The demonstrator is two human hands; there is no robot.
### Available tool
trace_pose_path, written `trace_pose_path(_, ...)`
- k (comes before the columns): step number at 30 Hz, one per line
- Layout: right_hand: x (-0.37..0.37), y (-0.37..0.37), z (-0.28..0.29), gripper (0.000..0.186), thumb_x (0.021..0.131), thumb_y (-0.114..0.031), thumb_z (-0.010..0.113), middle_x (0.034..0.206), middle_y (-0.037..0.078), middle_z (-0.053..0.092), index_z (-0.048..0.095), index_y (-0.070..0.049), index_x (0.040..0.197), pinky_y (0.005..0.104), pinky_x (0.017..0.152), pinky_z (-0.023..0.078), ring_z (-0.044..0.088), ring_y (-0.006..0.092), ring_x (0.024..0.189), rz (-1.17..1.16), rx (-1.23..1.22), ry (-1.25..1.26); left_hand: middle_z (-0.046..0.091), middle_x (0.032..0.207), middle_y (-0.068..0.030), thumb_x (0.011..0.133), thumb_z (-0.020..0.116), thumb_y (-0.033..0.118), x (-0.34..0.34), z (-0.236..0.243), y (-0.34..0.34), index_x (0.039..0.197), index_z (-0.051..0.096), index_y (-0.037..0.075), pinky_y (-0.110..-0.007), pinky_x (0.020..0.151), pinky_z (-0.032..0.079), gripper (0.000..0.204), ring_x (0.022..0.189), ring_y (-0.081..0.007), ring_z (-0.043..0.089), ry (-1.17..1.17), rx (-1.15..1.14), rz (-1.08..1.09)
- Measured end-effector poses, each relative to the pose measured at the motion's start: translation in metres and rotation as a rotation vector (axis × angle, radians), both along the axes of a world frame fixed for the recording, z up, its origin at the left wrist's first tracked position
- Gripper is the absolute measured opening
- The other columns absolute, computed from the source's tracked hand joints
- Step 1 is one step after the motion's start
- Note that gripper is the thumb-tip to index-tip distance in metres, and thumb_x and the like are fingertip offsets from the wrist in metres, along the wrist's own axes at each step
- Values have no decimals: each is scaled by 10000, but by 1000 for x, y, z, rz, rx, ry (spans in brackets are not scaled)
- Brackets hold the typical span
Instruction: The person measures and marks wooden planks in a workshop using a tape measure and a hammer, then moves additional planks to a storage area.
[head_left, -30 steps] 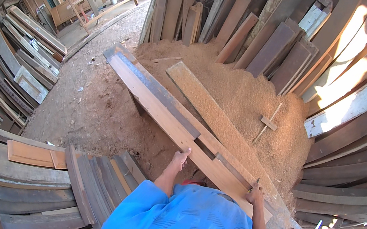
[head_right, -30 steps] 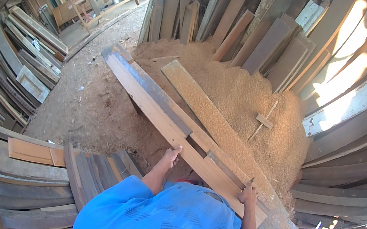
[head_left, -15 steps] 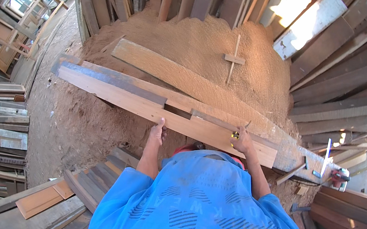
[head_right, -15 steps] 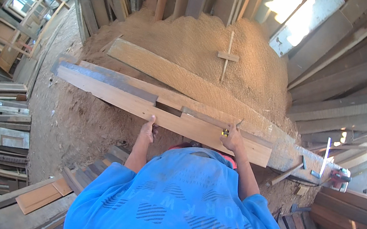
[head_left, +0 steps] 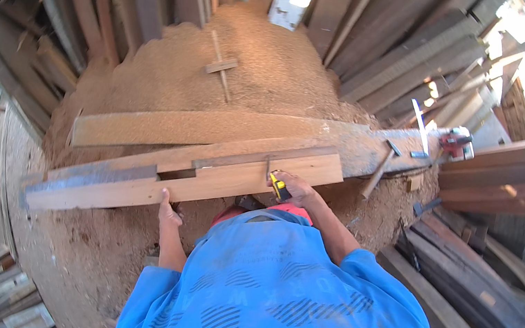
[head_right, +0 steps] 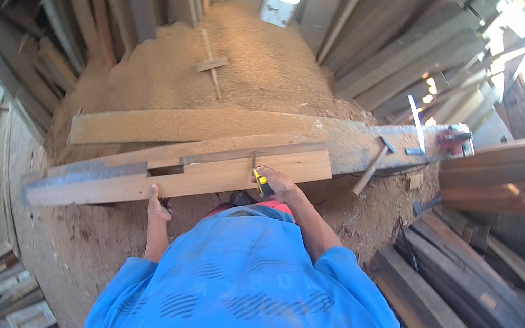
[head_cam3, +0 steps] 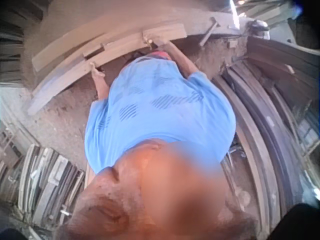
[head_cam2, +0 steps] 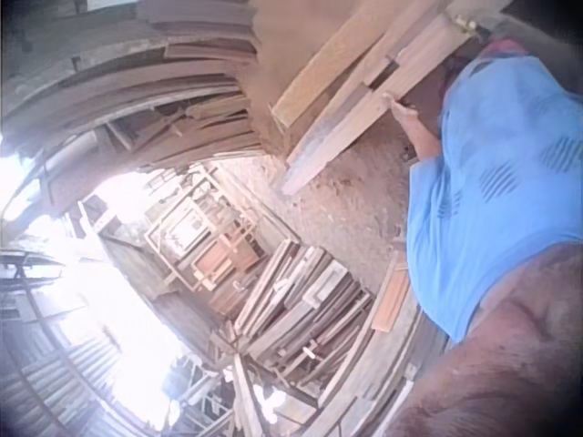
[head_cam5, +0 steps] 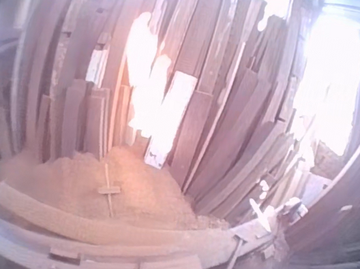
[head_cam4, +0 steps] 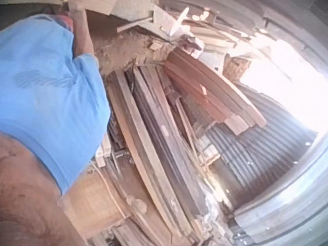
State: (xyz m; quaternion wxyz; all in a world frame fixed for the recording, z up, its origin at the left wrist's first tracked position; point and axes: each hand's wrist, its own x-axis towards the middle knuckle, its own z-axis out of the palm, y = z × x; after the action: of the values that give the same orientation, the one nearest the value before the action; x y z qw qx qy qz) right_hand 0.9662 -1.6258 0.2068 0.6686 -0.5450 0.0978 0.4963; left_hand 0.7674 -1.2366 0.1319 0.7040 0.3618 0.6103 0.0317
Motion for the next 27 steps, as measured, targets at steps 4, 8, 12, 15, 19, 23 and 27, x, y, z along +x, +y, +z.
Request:
trace_pose_path(4, -16, -12, 45, 353, 974, -464, 572, 907, 7, 613, 632, -133, 1083, 323, 584, 480, 569, 118, 743, -17, 176, 114, 535, 771, 26, 686, 715, 808, 5, 1, 0, 985, 614, 249, -331, 560, 282, 643, 627, -160, 450, 71, -13, 52)
trace_pose_path(8, -31, -56, 39, 429, 982, -357, 600, 1000, 61, 651, 525, -119, 1331, 346, 604, 516, 613, 156, 759, -73, 165, 102, 526, 755, 17, 697, 703, 813, 22, 9, -12, 995, 602, 248, -311, 533, 277, 647, 592, -154, 452, 159, -13, 81)
trace_pose_path(12, -41, -116, 42, 414, 994, -292, 586, 1001, 70, 652, 515, -105, 1357, 296, 574, 520, 616, 147, 715, -125, 87, 40, 532, 748, 29, 715, 705, 799, 32, 9, -37, 982, 589, 243, -270, 491, 252, 628, 546, -131, 451, 197, -3, 64)
trace_pose_path(15, -45, -162, 42, 406, 1000, -289, 580, 1002, 61, 652, 516, -104, 1355, 284, 570, 523, 615, 132, 721, -181, 37, 15, 550, 751, 38, 717, 707, 795, 38, 4, -66, 990, 580, 240, -255, 473, 238, 632, 525, -117, 456, 160, -39, 60)
trace_pose_path(19, -43, -210, 48, 440, 980, -304, 606, 964, 57, 623, 503, -94, 1352, 276, 548, 494, 595, 125, 707, -246, -46, -51, 583, 797, 22, 715, 714, 788, 43, 0, -110, 1044, 578, 231, -268, 462, 249, 661, 535, -122, 477, 193, -72, 74)
trace_pose_path(23, -34, -251, 55, 450, 974, -293, 614, 1006, 51, 643, 490, -125, 1372, 280, 567, 505, 609, 117, 728, -249, -54, -71, 609, 947, -34, 741, 747, 708, 65, 0, -165, 1167, 582, 202, -288, 455, 270, 682, 548, -137, 483, 230, 17, 22)
trace_pose_path(27, -21, -279, 51, 519, 935, -265, 634, 1054, 89, 654, 495, -101, 1407, 341, 756, 548, 643, 177, 900, -54, -220, -254, 618, 1049, -66, 740, 789, 647, 87, -6, -210, 1257, 569, 189, -286, 463, 300, 725, 565, -144, 500, 220, -9, -14)
